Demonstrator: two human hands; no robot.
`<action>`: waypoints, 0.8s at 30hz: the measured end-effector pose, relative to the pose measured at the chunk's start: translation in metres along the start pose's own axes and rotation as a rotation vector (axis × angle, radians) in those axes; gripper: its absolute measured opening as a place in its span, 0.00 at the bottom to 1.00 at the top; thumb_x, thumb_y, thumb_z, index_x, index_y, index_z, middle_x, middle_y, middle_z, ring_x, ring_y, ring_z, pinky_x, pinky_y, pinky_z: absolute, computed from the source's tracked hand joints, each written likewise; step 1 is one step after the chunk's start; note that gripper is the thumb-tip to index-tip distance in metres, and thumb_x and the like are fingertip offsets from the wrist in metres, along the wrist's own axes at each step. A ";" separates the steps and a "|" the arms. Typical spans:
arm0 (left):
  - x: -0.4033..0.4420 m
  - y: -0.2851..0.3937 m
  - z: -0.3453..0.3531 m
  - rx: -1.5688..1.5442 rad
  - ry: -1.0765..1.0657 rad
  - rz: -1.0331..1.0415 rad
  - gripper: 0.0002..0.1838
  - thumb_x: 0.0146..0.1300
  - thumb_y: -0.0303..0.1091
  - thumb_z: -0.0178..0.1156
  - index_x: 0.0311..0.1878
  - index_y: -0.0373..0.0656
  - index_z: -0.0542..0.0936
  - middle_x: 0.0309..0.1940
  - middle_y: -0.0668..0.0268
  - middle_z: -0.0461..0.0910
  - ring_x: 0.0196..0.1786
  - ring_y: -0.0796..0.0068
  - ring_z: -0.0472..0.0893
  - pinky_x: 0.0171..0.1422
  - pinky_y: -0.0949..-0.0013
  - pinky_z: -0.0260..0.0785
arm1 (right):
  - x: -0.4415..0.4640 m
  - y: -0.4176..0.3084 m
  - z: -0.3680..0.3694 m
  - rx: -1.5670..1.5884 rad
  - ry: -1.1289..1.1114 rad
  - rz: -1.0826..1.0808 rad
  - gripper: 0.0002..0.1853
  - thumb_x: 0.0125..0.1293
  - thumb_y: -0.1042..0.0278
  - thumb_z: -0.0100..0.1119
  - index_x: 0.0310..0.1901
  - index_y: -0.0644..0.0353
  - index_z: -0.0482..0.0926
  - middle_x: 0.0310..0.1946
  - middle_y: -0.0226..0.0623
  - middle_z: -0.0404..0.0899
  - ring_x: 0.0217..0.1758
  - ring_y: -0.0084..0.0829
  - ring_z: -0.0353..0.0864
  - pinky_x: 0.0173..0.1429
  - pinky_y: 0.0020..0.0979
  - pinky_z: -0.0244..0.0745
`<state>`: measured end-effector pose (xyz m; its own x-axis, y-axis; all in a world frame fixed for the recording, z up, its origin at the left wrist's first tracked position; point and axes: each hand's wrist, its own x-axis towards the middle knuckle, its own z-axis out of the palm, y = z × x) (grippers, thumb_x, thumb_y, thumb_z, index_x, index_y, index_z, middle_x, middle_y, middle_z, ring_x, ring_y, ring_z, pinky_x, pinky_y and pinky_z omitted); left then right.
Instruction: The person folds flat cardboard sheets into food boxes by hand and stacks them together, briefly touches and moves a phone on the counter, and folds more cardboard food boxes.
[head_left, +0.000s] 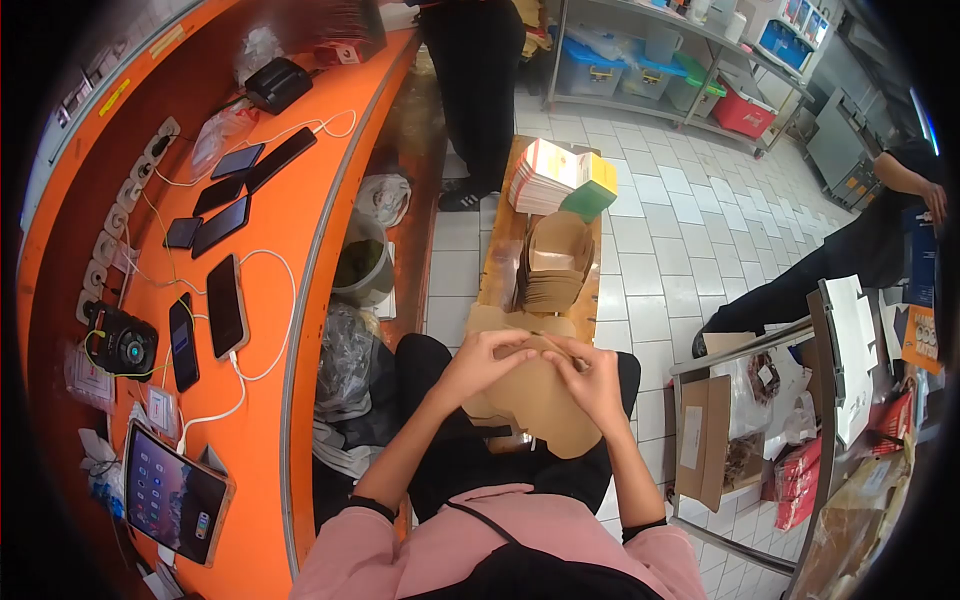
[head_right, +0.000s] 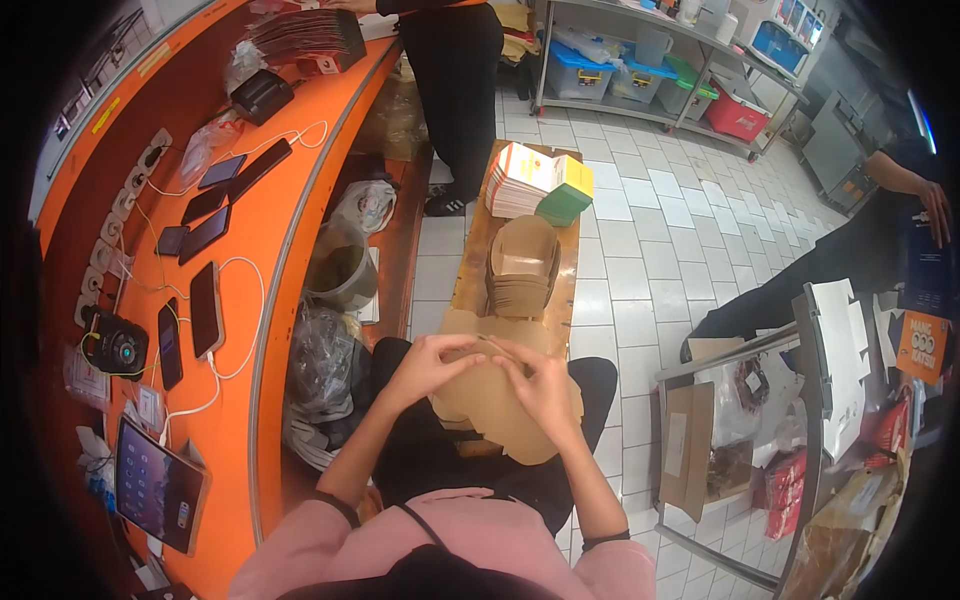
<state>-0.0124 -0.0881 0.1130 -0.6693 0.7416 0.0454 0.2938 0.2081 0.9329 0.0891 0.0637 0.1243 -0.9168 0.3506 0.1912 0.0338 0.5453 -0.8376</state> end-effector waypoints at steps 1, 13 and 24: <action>0.000 0.002 0.002 0.034 0.173 0.115 0.11 0.57 0.35 0.61 0.40 0.38 0.77 0.28 0.68 0.80 0.34 0.83 0.79 0.37 0.78 0.70 | 0.001 0.001 -0.004 -0.029 0.041 0.007 0.12 0.55 0.73 0.62 0.43 0.61 0.80 0.22 0.41 0.81 0.17 0.20 0.71 0.24 0.23 0.67; -0.013 0.001 0.030 -0.896 0.109 -0.348 0.16 0.63 0.37 0.55 0.51 0.39 0.71 0.43 0.65 0.76 0.44 0.76 0.78 0.47 0.72 0.71 | -0.003 -0.006 -0.001 0.134 0.369 0.005 0.12 0.55 0.79 0.59 0.42 0.65 0.80 0.31 0.44 0.79 0.32 0.27 0.79 0.37 0.25 0.73; -0.023 0.000 0.025 -1.021 0.036 -0.586 0.19 0.62 0.38 0.56 0.53 0.39 0.71 0.44 0.64 0.77 0.43 0.74 0.79 0.45 0.71 0.73 | -0.022 0.001 -0.014 -0.286 0.125 -0.399 0.22 0.49 0.86 0.57 0.49 0.61 0.76 0.35 0.39 0.74 0.32 0.33 0.76 0.34 0.30 0.74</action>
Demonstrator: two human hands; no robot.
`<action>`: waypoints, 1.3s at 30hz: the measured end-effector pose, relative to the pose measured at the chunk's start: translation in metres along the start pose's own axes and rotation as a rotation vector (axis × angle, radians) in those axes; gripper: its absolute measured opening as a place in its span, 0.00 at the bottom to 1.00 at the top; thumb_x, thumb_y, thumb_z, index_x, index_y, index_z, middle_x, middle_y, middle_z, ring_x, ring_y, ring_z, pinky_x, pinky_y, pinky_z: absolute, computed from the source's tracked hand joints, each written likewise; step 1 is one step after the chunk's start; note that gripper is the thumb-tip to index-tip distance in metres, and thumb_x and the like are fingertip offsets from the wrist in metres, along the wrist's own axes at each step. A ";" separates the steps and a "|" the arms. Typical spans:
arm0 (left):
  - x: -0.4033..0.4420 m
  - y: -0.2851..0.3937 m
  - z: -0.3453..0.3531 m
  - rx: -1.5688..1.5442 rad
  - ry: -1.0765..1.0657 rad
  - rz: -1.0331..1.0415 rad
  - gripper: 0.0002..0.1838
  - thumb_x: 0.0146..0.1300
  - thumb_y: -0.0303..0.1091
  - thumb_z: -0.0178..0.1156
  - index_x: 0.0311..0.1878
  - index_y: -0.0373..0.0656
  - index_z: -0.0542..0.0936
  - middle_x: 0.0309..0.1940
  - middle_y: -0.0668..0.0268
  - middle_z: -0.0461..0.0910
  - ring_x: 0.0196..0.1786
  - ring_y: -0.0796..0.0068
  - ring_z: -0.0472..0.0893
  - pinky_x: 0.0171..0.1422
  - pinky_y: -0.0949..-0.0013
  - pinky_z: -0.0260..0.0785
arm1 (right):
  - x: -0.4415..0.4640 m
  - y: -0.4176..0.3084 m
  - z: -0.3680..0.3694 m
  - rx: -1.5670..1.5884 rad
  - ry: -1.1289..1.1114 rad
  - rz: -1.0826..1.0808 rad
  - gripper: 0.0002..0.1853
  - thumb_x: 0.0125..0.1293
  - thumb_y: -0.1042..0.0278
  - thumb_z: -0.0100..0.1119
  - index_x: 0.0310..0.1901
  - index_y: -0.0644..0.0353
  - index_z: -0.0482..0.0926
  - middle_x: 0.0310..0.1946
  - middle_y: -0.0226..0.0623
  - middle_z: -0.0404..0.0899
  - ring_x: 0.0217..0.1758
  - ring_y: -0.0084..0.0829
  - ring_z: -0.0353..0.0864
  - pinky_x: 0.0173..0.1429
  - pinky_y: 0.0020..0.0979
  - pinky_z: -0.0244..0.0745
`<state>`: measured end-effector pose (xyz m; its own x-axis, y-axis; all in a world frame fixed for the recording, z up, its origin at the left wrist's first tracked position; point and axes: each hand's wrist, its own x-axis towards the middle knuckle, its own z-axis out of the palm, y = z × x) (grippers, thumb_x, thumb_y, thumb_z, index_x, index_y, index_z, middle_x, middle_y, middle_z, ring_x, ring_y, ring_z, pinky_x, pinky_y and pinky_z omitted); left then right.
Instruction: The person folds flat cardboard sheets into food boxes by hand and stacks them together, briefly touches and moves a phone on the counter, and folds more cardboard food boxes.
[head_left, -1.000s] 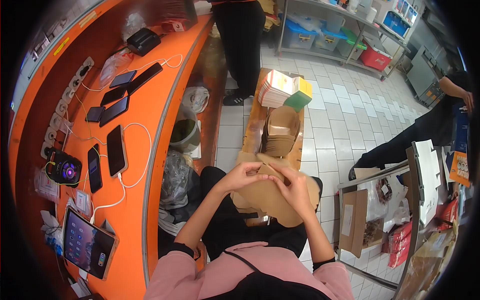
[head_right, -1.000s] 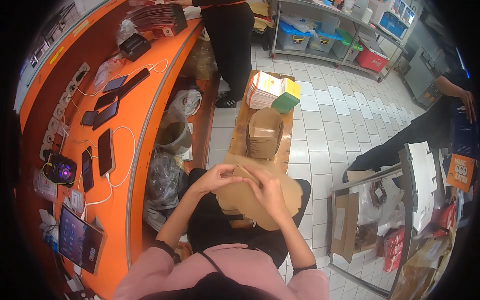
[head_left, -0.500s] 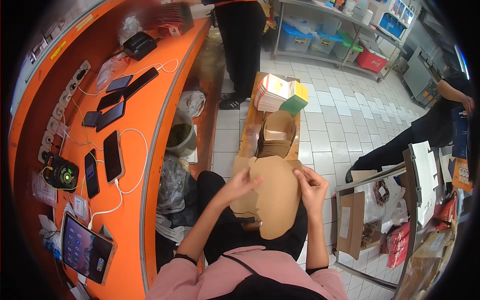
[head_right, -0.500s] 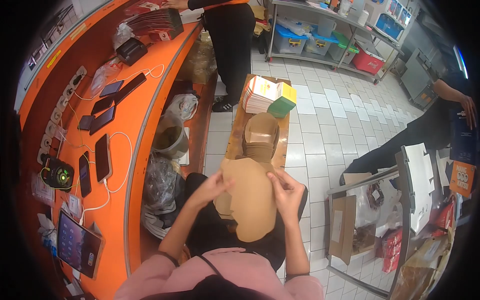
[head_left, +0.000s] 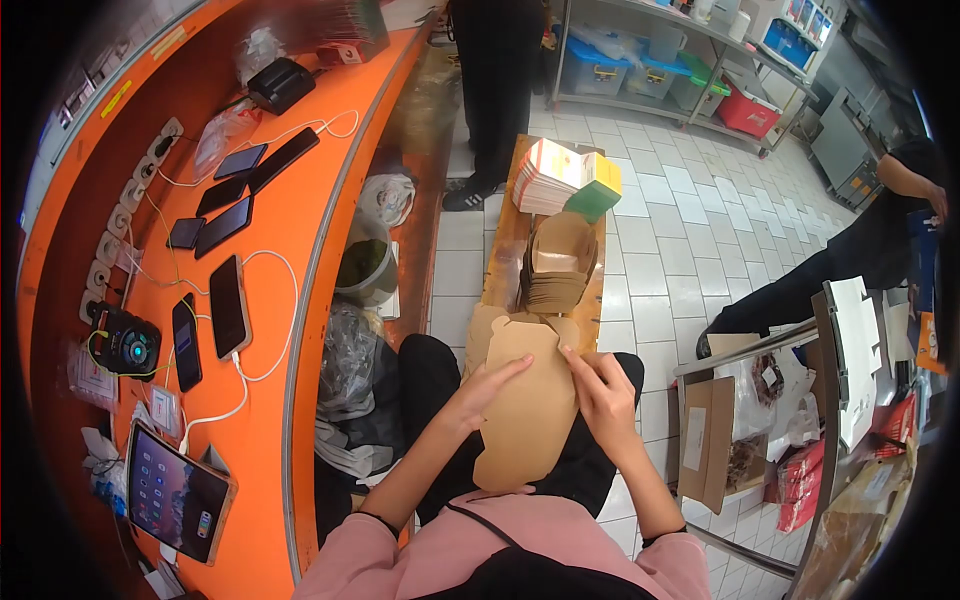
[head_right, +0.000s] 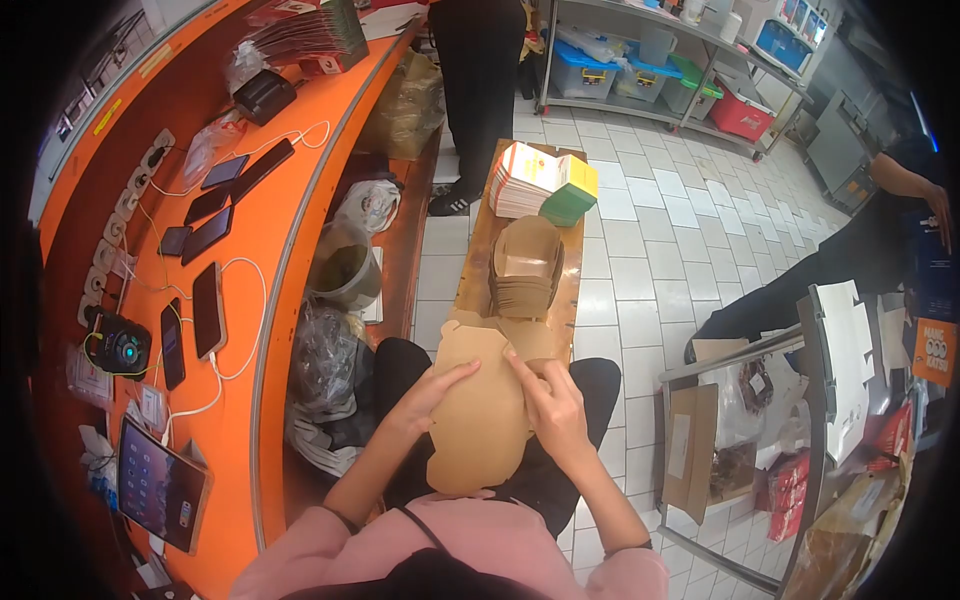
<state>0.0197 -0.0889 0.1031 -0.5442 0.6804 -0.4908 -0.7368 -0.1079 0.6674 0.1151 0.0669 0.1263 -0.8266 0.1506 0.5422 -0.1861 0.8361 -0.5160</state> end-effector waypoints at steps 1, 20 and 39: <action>0.000 -0.001 -0.001 -0.041 -0.027 0.000 0.19 0.61 0.36 0.57 0.53 0.38 0.70 0.44 0.63 0.76 0.44 0.74 0.78 0.45 0.71 0.73 | 0.001 -0.002 -0.003 -0.001 -0.046 -0.048 0.25 0.45 0.87 0.56 0.49 0.61 0.76 0.34 0.38 0.73 0.34 0.33 0.77 0.34 0.32 0.75; -0.020 0.008 0.013 0.023 0.043 0.094 0.19 0.61 0.37 0.56 0.53 0.38 0.71 0.44 0.64 0.76 0.45 0.76 0.77 0.46 0.72 0.72 | 0.003 -0.017 0.003 0.518 0.081 0.337 0.13 0.59 0.83 0.51 0.46 0.68 0.75 0.45 0.43 0.77 0.45 0.31 0.78 0.51 0.27 0.71; -0.027 0.018 -0.006 0.204 -0.319 -0.041 0.24 0.62 0.37 0.57 0.58 0.37 0.65 0.49 0.64 0.72 0.50 0.78 0.74 0.52 0.75 0.68 | 0.011 0.016 -0.031 0.417 -0.230 0.816 0.15 0.66 0.66 0.52 0.47 0.69 0.76 0.33 0.29 0.79 0.33 0.15 0.73 0.37 0.17 0.69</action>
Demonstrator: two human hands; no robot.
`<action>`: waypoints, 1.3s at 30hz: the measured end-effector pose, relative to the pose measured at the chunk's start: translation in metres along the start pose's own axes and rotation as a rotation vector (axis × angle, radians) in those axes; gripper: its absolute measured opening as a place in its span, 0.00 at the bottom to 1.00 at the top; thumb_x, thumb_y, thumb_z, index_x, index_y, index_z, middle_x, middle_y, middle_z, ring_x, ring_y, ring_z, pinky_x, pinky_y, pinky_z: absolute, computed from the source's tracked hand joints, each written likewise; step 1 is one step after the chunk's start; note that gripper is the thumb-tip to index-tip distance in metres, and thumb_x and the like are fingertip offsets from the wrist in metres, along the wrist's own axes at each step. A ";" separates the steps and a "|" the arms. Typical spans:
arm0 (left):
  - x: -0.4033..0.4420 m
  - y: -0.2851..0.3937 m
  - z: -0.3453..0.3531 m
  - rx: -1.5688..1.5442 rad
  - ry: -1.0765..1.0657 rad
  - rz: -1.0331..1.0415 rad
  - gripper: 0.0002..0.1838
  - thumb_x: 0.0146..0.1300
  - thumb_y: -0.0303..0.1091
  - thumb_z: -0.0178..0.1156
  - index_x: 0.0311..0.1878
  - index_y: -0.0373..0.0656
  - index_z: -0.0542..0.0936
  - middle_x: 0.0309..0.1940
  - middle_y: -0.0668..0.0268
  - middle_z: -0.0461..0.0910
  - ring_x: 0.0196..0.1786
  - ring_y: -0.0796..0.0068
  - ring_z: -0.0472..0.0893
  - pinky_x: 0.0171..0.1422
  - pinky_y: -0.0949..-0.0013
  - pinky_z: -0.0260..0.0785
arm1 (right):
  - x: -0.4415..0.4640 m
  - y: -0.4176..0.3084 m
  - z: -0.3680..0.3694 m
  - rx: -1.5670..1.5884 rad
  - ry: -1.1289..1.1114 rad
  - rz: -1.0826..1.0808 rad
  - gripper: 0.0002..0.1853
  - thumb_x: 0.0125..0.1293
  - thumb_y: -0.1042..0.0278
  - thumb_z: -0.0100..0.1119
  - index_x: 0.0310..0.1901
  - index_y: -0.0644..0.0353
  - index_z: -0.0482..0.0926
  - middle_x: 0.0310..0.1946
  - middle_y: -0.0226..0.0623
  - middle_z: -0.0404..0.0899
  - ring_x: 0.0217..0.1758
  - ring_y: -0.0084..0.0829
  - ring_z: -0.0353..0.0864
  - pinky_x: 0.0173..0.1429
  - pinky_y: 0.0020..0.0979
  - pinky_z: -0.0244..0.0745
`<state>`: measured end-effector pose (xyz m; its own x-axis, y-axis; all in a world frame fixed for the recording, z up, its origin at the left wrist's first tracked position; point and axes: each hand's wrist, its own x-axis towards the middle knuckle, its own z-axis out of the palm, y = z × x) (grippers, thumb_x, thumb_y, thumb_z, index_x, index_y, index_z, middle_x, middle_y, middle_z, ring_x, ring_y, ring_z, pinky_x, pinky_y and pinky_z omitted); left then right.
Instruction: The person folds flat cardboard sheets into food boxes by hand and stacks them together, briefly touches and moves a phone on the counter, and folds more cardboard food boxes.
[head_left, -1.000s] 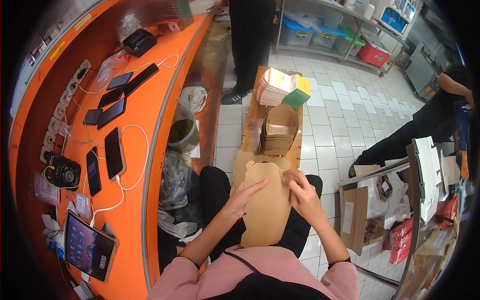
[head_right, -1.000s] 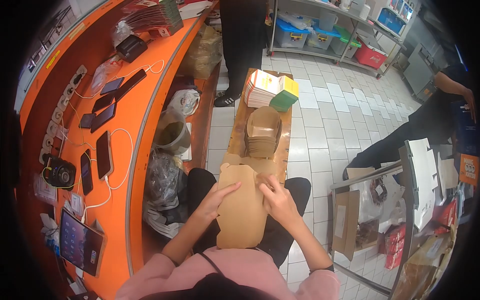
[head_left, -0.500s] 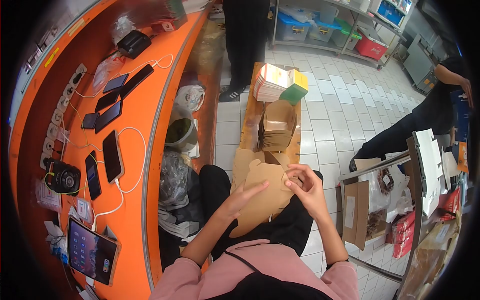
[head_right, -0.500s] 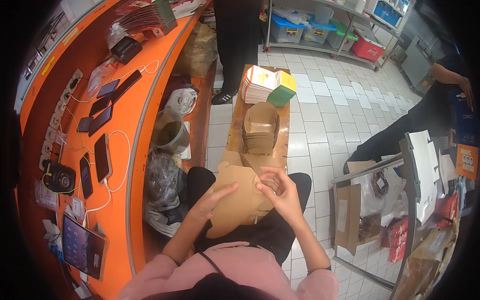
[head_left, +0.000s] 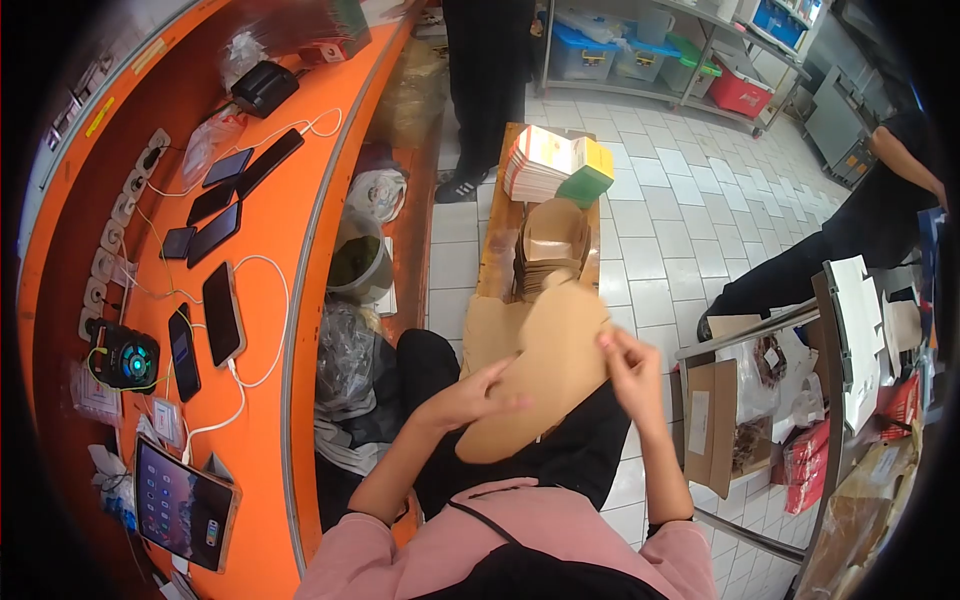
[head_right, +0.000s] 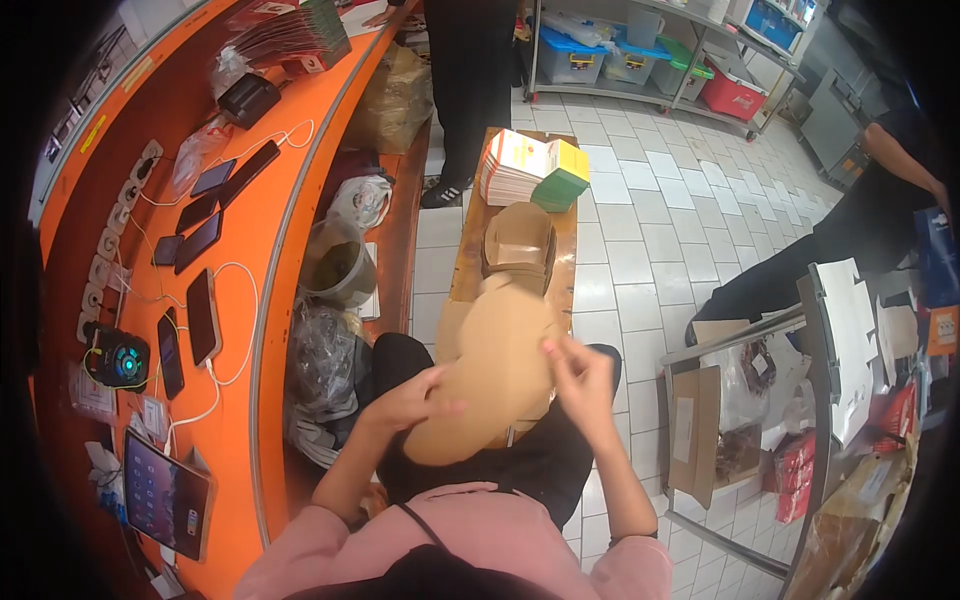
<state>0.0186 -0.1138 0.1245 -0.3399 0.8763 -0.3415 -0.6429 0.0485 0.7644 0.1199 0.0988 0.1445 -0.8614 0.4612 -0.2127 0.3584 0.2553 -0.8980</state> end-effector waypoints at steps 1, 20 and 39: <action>-0.004 0.003 0.001 0.246 -0.053 0.125 0.24 0.61 0.35 0.58 0.58 0.36 0.65 0.51 0.64 0.72 0.52 0.78 0.73 0.55 0.74 0.66 | 0.005 -0.003 0.003 0.330 0.113 -0.197 0.14 0.66 0.67 0.51 0.47 0.69 0.76 0.31 0.30 0.80 0.33 0.14 0.73 0.34 0.17 0.69; 0.007 -0.025 0.016 0.025 0.147 0.036 0.21 0.60 0.32 0.59 0.54 0.35 0.70 0.49 0.63 0.75 0.47 0.79 0.76 0.49 0.76 0.69 | -0.027 -0.018 0.037 -0.123 0.054 -0.645 0.11 0.52 0.78 0.61 0.40 0.61 0.81 0.38 0.37 0.82 0.47 0.34 0.80 0.57 0.36 0.69; 0.015 0.015 0.016 -0.089 0.158 0.147 0.19 0.66 0.35 0.50 0.56 0.35 0.68 0.51 0.61 0.74 0.51 0.72 0.75 0.55 0.69 0.68 | -0.011 -0.007 0.001 0.090 0.081 -0.776 0.12 0.44 0.67 0.72 0.24 0.62 0.78 0.33 0.36 0.74 0.43 0.36 0.74 0.50 0.35 0.67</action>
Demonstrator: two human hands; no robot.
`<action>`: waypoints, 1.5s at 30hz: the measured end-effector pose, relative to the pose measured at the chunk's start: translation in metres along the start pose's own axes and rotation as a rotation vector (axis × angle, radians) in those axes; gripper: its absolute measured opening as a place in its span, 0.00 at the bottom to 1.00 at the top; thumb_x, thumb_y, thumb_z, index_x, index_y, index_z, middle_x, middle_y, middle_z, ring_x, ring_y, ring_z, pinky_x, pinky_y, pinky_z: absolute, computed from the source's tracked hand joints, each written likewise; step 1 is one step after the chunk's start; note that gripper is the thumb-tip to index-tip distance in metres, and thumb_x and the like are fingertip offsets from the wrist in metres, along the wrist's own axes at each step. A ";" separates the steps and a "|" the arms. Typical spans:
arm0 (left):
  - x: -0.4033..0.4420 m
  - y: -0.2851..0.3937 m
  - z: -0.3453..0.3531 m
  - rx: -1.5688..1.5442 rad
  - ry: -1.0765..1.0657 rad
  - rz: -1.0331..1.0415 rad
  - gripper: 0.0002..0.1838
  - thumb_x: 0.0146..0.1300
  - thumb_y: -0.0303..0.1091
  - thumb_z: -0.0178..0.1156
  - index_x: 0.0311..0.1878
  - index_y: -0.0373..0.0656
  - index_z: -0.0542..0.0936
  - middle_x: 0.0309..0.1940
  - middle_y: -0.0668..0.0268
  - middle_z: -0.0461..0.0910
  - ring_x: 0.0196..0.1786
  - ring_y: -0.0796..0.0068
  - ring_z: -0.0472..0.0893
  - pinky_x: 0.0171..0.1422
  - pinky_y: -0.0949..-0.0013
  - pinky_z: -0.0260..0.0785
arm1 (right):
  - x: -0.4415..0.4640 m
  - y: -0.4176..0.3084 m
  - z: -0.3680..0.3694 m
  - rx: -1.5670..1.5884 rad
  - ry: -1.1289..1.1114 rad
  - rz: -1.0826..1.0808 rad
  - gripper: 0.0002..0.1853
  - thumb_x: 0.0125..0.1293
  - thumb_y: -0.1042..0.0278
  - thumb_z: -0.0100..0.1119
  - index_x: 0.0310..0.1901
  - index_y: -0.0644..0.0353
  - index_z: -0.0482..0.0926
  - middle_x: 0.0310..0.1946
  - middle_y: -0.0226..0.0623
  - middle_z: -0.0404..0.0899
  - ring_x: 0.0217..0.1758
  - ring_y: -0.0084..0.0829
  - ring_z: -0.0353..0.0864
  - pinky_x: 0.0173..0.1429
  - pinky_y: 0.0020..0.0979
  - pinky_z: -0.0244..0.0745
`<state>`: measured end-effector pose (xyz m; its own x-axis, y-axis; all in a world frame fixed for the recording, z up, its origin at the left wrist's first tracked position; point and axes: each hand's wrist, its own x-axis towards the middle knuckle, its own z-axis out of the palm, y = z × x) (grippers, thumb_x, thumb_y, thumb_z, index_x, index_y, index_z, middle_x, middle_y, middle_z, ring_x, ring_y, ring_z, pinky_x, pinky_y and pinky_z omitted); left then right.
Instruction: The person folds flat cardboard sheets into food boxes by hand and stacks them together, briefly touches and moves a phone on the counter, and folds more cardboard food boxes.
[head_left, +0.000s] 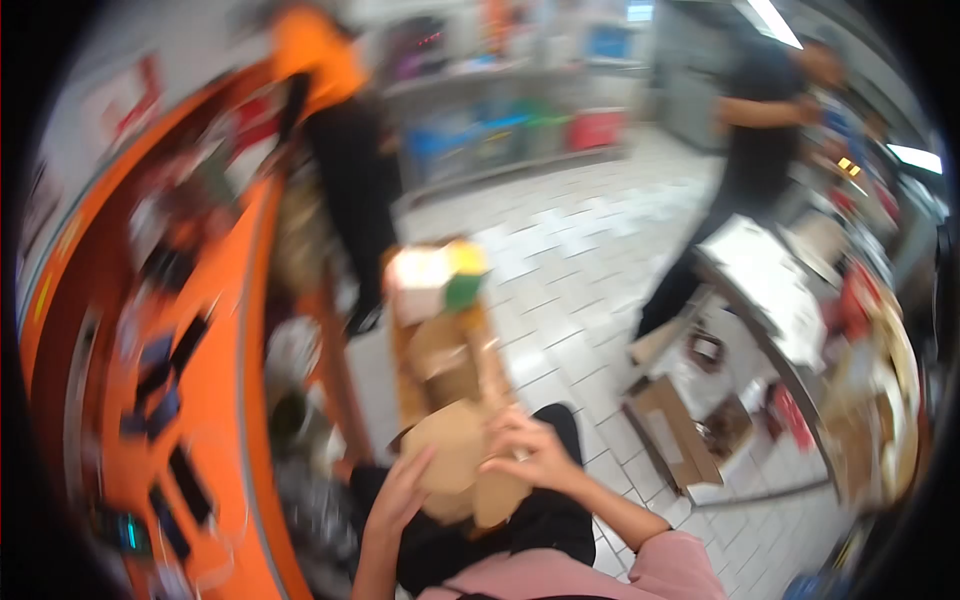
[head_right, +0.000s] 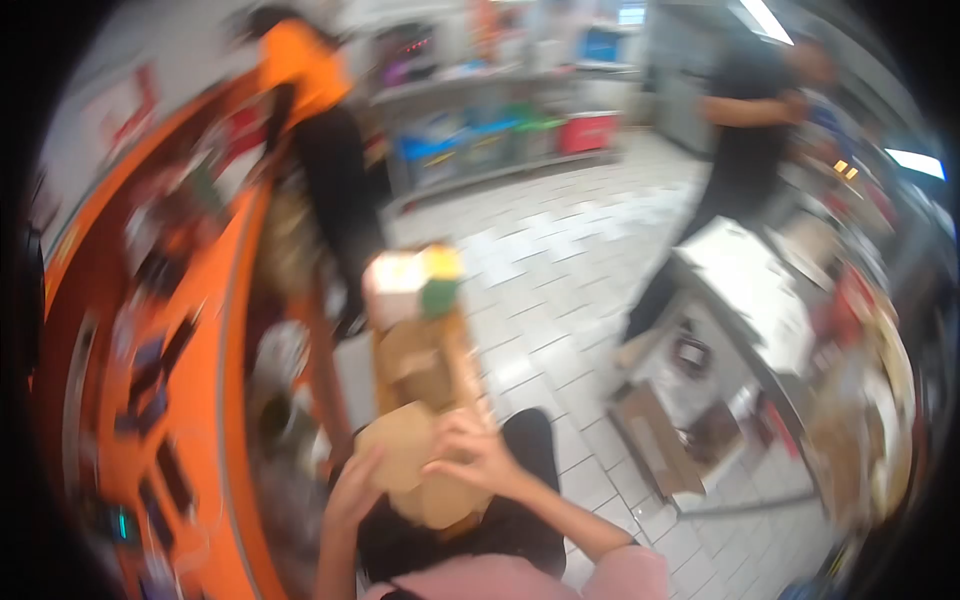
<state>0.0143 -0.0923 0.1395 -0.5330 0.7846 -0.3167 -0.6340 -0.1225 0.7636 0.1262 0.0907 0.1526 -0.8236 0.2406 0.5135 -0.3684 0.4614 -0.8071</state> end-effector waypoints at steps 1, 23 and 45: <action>0.002 0.003 0.002 0.023 0.032 0.067 0.18 0.67 0.34 0.49 0.56 0.34 0.67 0.51 0.60 0.73 0.52 0.69 0.75 0.55 0.67 0.68 | 0.000 0.001 -0.001 -0.003 0.007 0.047 0.11 0.47 0.67 0.70 0.26 0.61 0.77 0.41 0.37 0.70 0.52 0.36 0.69 0.55 0.35 0.64; 0.009 -0.012 0.014 0.474 -0.018 0.227 0.20 0.64 0.44 0.53 0.47 0.34 0.75 0.37 0.62 0.74 0.35 0.72 0.71 0.38 0.70 0.64 | -0.023 -0.002 -0.019 0.095 0.060 0.159 0.18 0.54 0.56 0.62 0.24 0.62 0.67 0.47 0.42 0.61 0.53 0.38 0.62 0.58 0.35 0.59; 0.006 0.001 0.025 -0.143 -0.369 -0.138 0.29 0.63 0.47 0.48 0.63 0.42 0.61 0.60 0.57 0.64 0.62 0.57 0.65 0.60 0.51 0.62 | -0.031 -0.014 -0.005 -0.191 0.068 0.371 0.36 0.50 0.49 0.67 0.52 0.66 0.65 0.43 0.49 0.73 0.48 0.40 0.74 0.50 0.34 0.69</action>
<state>0.0249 -0.0722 0.1524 -0.2175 0.9615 -0.1677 -0.7707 -0.0638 0.6340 0.1587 0.0809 0.1493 -0.8529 0.4728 0.2215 0.0397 0.4818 -0.8754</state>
